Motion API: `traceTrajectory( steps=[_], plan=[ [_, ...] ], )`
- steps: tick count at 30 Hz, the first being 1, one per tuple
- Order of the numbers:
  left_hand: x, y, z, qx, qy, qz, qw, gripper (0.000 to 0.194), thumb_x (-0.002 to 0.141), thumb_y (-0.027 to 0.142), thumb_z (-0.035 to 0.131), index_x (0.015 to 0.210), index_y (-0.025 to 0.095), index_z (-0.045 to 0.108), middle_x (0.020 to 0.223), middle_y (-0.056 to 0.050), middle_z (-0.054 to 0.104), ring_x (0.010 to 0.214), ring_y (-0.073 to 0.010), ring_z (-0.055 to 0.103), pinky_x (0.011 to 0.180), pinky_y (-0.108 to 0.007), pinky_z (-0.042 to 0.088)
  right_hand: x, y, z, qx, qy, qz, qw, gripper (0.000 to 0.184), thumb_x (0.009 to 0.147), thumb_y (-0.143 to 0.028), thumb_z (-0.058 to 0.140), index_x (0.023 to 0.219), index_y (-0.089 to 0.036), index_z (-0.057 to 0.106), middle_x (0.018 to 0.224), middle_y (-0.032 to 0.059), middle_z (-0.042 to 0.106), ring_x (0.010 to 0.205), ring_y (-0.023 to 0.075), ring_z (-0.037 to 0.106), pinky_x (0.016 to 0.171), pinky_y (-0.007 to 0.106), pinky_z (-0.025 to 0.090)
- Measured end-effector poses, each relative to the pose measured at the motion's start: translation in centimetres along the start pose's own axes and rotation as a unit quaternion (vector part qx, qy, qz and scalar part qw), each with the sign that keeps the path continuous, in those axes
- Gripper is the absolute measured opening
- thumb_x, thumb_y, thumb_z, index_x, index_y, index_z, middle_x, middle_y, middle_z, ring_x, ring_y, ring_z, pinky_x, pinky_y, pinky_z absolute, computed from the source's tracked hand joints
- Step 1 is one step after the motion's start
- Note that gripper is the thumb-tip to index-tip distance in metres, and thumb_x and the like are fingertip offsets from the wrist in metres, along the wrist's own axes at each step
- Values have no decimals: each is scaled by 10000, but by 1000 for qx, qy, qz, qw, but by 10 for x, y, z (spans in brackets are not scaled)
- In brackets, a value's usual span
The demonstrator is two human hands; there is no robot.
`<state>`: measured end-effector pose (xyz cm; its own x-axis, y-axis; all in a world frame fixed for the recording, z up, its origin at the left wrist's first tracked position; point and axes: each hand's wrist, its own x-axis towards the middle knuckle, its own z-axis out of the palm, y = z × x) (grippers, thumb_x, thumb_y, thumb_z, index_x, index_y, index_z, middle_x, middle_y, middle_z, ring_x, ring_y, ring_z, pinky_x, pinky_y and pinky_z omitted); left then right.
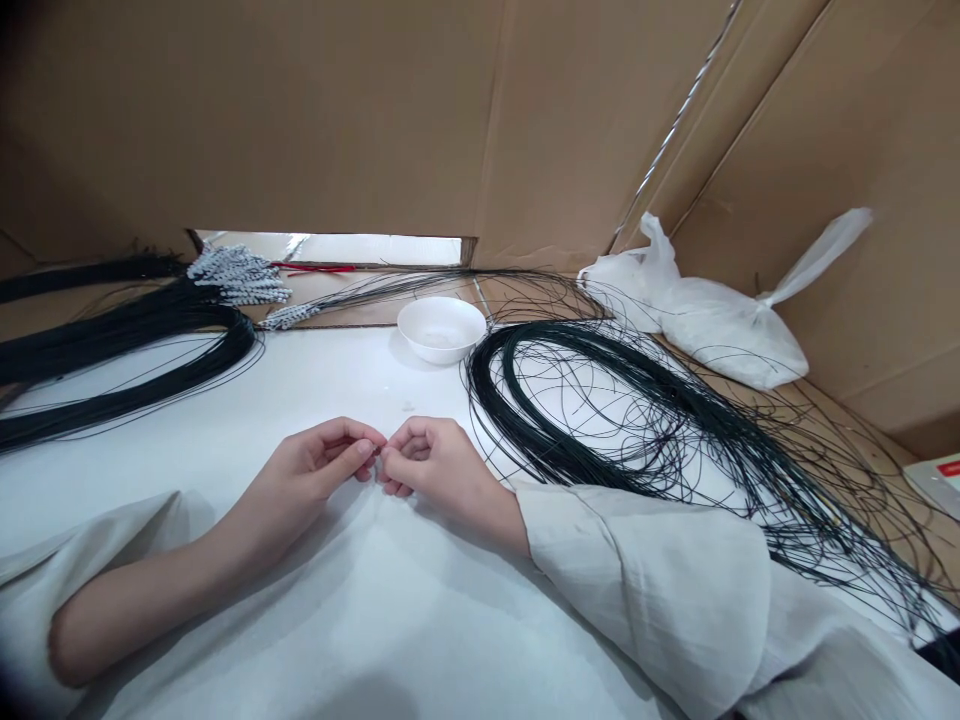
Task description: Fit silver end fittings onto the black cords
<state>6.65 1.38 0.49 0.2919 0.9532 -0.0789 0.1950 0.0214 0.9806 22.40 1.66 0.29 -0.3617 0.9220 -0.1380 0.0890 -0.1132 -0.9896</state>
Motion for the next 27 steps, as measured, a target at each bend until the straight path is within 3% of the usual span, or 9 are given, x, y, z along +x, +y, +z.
traceTrajectory(
  steps=[27],
  plan=[
    [3, -2, -1, -17, -12, -30, 999, 174, 827, 266, 493, 876, 149, 613, 693, -7, 599, 660, -121, 523, 650, -236, 402, 0, 3, 0, -8, 8, -3, 1000, 11, 703, -145, 524, 698, -139, 516, 601, 10, 587, 524, 98, 546, 508, 218, 431]
  ],
)
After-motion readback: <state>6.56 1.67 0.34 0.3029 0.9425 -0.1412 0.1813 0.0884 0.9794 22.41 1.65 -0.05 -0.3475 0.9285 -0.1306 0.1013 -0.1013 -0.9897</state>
